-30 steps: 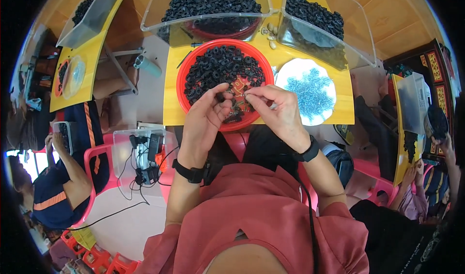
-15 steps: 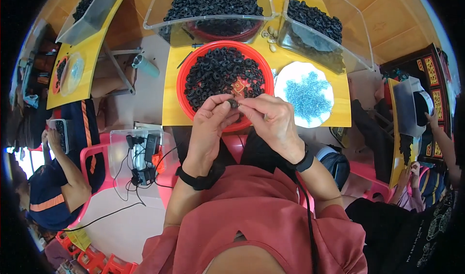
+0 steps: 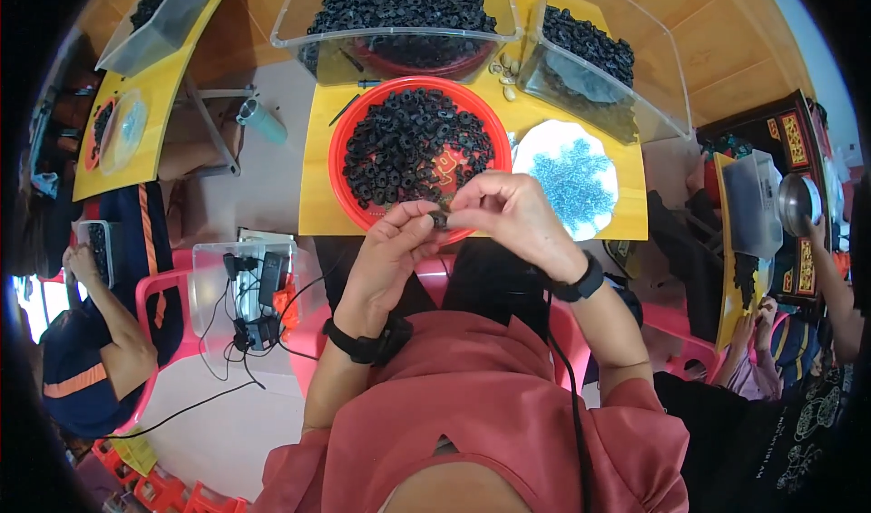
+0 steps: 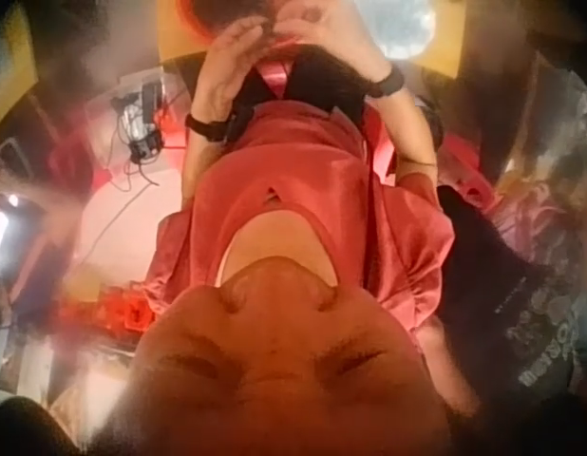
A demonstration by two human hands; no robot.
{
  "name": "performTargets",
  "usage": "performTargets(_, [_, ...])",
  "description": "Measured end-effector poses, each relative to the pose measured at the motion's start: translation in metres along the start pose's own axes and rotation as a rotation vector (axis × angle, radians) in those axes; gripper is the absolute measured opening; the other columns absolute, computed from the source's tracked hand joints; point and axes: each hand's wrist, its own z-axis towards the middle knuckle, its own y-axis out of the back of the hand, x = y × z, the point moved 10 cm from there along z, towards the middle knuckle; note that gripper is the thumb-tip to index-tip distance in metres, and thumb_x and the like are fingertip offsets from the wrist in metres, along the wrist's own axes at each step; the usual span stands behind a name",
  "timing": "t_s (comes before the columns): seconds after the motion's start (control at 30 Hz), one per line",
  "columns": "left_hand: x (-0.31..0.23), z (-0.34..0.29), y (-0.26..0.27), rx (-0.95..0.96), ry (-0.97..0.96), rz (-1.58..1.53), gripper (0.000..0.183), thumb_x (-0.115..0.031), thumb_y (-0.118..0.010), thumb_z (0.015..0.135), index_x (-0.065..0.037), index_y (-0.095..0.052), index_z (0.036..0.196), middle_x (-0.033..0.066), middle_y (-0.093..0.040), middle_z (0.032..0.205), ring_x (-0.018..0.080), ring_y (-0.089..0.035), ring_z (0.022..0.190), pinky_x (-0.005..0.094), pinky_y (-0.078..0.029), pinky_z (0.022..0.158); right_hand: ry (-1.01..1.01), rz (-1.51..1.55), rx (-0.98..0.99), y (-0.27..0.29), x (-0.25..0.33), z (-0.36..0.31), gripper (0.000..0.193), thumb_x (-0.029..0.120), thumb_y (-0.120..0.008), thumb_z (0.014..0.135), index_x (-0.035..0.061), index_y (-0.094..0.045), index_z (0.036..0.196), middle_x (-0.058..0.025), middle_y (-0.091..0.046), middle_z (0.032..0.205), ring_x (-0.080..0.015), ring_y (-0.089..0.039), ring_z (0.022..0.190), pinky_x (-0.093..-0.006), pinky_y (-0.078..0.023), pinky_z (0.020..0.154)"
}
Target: The person sorts small black plastic components by hand at a workstation, inspecting them one by one.
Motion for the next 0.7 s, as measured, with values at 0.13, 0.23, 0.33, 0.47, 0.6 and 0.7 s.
performTargets(0.13, [0.000,0.002,0.011,-0.018,-0.015,-0.227,0.017,-0.010,-0.056,0.091,-0.006,-0.057,0.108,0.0044,-0.062,0.095,0.0121,-0.061,0.083,0.0246,-0.050,0.077,0.134,-0.412,-0.071,0.027,0.005,0.036,0.010,0.011,-0.066,0.080,0.0021,-0.068,0.084,-0.0087,-0.066,0.074,-0.0168,-0.063,0.067,-0.0274,-0.048,0.064])
performTargets(0.23, [0.000,0.004,0.012,-0.018,0.003,-0.303,0.015,-0.008,-0.055,0.091,-0.006,-0.057,0.106,0.0043,-0.062,0.093,0.0123,-0.061,0.082,0.0247,-0.050,0.077,0.112,-0.645,-0.102,0.023,-0.006,0.061,0.015,0.014,-0.068,0.075,0.0049,-0.068,0.087,-0.0140,-0.066,0.077,-0.0271,-0.065,0.074,-0.0352,-0.050,0.067])
performTargets(0.33, [-0.001,0.004,0.015,-0.018,0.001,-0.332,0.014,-0.008,-0.054,0.091,-0.005,-0.057,0.105,0.0045,-0.062,0.093,0.0129,-0.061,0.084,0.0253,-0.051,0.078,0.105,-0.813,-0.091,0.013,-0.019,0.072,0.016,0.015,-0.068,0.073,0.0052,-0.068,0.085,-0.0152,-0.066,0.079,-0.0319,-0.064,0.077,-0.0417,-0.049,0.069])
performTargets(0.47, [-0.002,0.002,0.020,-0.027,-0.013,-0.338,0.015,-0.008,-0.055,0.091,-0.004,-0.057,0.105,0.0046,-0.062,0.093,0.0139,-0.062,0.085,0.0258,-0.052,0.079,0.132,-0.902,-0.079,0.004,-0.024,0.078,0.014,0.014,-0.067,0.072,0.0035,-0.067,0.082,-0.0173,-0.065,0.078,-0.0337,-0.063,0.077,-0.0421,-0.049,0.070])
performTargets(0.6, [-0.005,0.001,0.020,-0.043,-0.027,-0.320,0.016,-0.008,-0.055,0.091,-0.004,-0.057,0.106,0.0049,-0.062,0.093,0.0145,-0.062,0.086,0.0261,-0.052,0.079,0.163,-0.776,-0.029,0.000,-0.021,0.077,0.013,0.009,-0.069,0.072,0.0001,-0.067,0.081,-0.0158,-0.066,0.076,-0.0290,-0.065,0.072,-0.0369,-0.051,0.067])
performTargets(0.7, [-0.006,0.002,0.018,-0.047,-0.026,-0.320,0.017,-0.007,-0.056,0.090,-0.004,-0.057,0.107,0.0055,-0.062,0.094,0.0150,-0.062,0.088,0.0266,-0.051,0.080,0.101,-0.385,0.021,0.002,-0.013,0.065,0.011,0.007,-0.070,0.071,-0.0006,-0.066,0.077,-0.0153,-0.066,0.071,-0.0245,-0.065,0.067,-0.0339,-0.052,0.063])
